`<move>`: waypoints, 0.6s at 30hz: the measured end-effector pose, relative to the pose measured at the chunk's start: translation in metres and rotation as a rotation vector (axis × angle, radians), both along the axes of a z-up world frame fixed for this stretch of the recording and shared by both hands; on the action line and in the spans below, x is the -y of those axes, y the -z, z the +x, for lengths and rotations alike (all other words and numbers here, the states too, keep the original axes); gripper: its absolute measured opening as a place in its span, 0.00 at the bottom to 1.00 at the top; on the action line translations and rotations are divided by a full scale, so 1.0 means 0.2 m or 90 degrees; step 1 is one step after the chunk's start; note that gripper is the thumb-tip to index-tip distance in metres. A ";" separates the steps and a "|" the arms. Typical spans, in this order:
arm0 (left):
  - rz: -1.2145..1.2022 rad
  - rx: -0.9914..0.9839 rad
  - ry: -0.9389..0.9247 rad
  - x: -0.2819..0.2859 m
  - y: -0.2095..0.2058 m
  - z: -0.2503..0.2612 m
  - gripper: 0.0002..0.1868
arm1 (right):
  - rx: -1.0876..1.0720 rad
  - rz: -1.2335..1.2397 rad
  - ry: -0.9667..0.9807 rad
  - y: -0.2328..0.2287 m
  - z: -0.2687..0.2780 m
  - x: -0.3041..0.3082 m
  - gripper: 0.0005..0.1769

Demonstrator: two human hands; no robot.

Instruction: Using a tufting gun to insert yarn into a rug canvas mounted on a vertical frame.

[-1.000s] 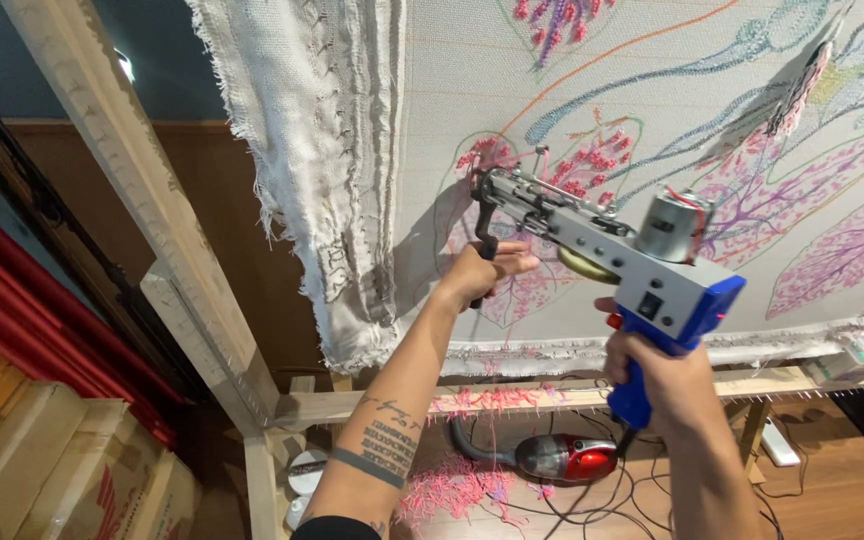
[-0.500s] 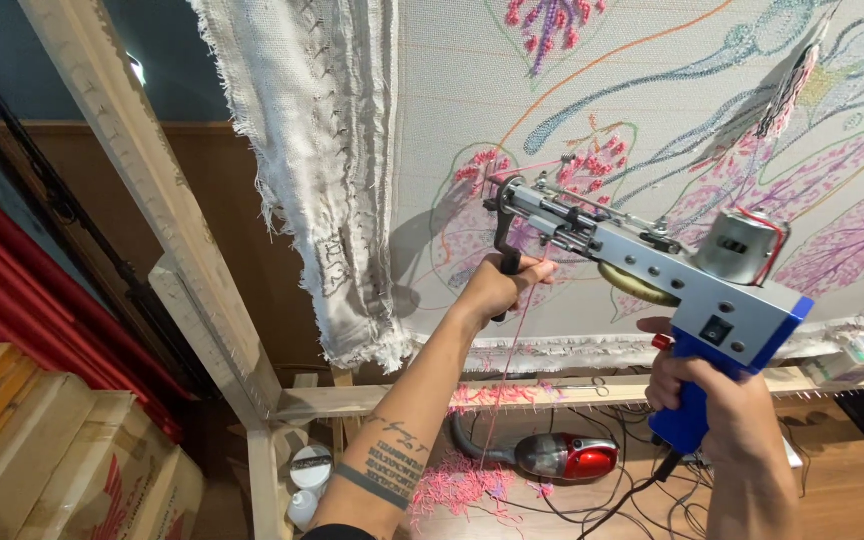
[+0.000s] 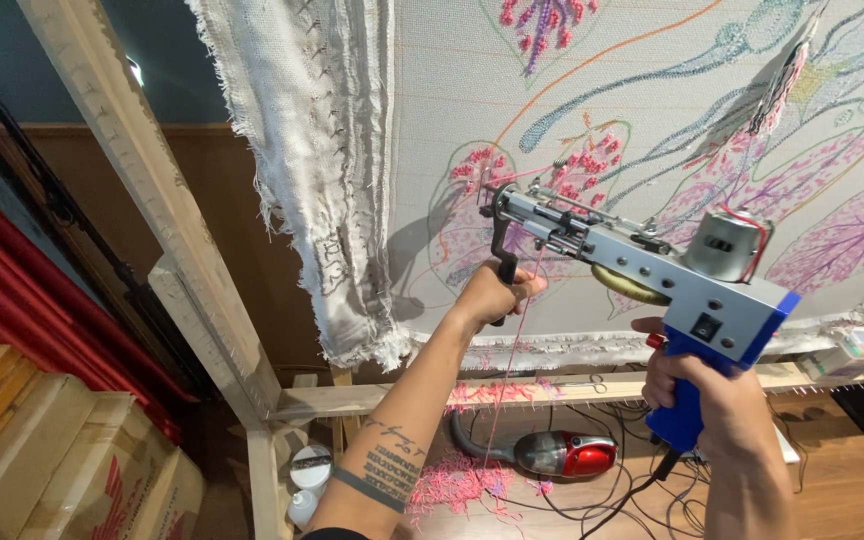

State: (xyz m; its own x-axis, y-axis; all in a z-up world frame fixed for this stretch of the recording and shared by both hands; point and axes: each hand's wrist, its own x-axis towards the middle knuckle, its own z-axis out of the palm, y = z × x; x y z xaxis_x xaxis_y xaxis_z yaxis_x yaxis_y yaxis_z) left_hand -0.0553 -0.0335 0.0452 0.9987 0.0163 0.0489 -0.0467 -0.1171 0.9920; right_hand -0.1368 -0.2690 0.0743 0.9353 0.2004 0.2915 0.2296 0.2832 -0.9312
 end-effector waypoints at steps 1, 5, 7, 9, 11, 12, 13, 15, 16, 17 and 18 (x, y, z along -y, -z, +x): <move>0.001 0.002 0.001 0.00 0.00 -0.01 0.15 | 0.002 0.001 0.001 0.00 0.00 -0.01 0.23; -0.009 -0.005 0.016 -0.02 0.03 0.00 0.12 | -0.030 -0.044 0.023 0.00 0.01 -0.03 0.23; -0.014 0.004 0.017 -0.02 0.04 0.01 0.12 | -0.028 -0.055 0.024 -0.01 0.01 -0.04 0.23; -0.036 0.004 0.021 -0.02 0.04 0.00 0.12 | -0.045 -0.058 0.035 -0.01 0.01 -0.04 0.23; -0.046 0.000 0.023 -0.02 0.04 0.00 0.12 | -0.047 -0.063 0.039 -0.01 0.02 -0.05 0.22; -0.056 -0.003 0.025 -0.02 0.04 0.01 0.11 | -0.050 -0.067 0.042 -0.01 0.03 -0.05 0.22; -0.056 -0.004 0.026 -0.02 0.03 0.00 0.11 | -0.051 -0.068 0.043 0.00 0.04 -0.06 0.22; -0.043 -0.016 0.012 -0.03 0.00 -0.01 0.13 | -0.045 -0.078 0.041 0.01 0.06 -0.06 0.22; -0.044 -0.017 0.012 -0.03 -0.01 -0.01 0.13 | -0.046 -0.078 0.041 0.00 0.05 -0.08 0.22; -0.031 -0.025 -0.001 -0.04 -0.02 -0.01 0.12 | -0.054 -0.071 0.038 -0.01 0.04 -0.10 0.21; -0.017 -0.034 -0.013 -0.04 -0.03 -0.02 0.12 | -0.063 -0.063 0.034 -0.03 0.04 -0.11 0.21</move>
